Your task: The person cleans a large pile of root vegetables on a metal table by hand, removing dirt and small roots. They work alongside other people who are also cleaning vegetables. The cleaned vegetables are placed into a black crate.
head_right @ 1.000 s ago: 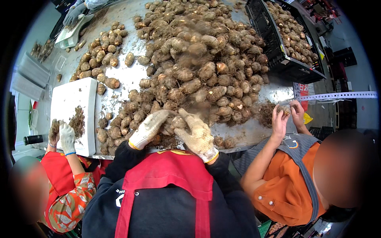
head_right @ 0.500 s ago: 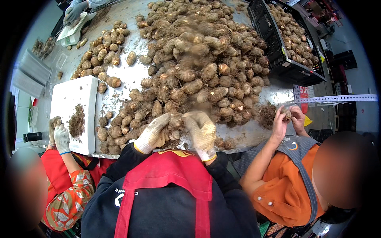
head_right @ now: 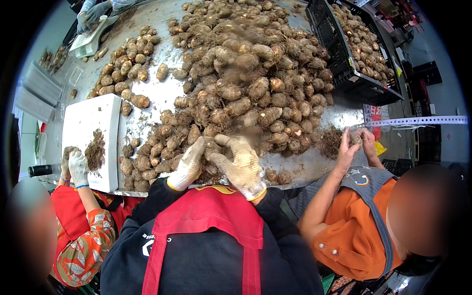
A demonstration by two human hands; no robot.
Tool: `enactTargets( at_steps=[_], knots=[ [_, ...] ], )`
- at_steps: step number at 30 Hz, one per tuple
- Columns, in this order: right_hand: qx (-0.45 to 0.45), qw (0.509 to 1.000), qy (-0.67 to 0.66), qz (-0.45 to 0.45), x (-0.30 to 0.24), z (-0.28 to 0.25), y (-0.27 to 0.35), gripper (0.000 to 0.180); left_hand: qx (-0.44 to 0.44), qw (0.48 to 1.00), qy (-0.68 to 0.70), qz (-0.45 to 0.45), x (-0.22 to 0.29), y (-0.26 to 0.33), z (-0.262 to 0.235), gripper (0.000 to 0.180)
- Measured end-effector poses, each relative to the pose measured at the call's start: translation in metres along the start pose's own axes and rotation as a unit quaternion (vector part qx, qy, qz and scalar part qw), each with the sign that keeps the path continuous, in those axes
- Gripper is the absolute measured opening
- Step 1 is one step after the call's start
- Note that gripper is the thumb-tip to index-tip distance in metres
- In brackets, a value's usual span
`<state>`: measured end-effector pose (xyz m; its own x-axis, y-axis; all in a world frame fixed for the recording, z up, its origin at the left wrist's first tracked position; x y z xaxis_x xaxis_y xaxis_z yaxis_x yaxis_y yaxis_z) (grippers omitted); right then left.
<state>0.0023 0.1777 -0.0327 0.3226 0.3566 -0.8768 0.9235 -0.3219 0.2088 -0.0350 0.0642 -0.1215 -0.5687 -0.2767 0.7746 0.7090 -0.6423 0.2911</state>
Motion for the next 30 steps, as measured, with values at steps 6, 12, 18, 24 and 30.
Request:
enactTargets(
  at_steps=[6, 12, 18, 24, 30],
  knots=[
    [0.038, 0.995, -0.09, 0.017, 0.015, 0.013, -0.006, 0.022, 0.035, 0.995, -0.077, 0.049, -0.016, 0.0, -0.015, 0.034],
    [0.055, 0.991, -0.115, 0.052, 0.043, 0.006, -0.018, 0.02, -0.005, 0.996, -0.082, 0.037, -0.001, -0.001, -0.002, 0.04],
    [0.043, 0.987, -0.157, -0.001, 0.034, -0.008, -0.01, 0.033, 0.045, 0.996, 0.001, -0.083, 0.005, -0.002, 0.01, 0.053],
    [0.001, 0.991, 0.012, -0.131, -0.015, -0.006, -0.003, 0.055, 0.161, 0.946, 0.172, -0.222, -0.024, 0.009, 0.003, 0.048],
    [0.001, 0.987, 0.099, -0.129, -0.029, 0.015, -0.015, 0.074, 0.071, 0.964, 0.186, -0.175, -0.019, 0.012, 0.02, 0.05]
  ],
)
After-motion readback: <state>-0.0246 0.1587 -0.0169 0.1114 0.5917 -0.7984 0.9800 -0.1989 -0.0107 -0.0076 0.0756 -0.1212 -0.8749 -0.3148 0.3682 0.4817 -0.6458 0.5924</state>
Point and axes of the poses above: each hand's wrist, its own y-axis away from the middle knuckle, its own z-axis out of the palm, x = y × z, the point moved 10 cm from there along -y, towards the middle knuckle, and after that the axes turned 7 degrees about z, right-handed, at the moved point
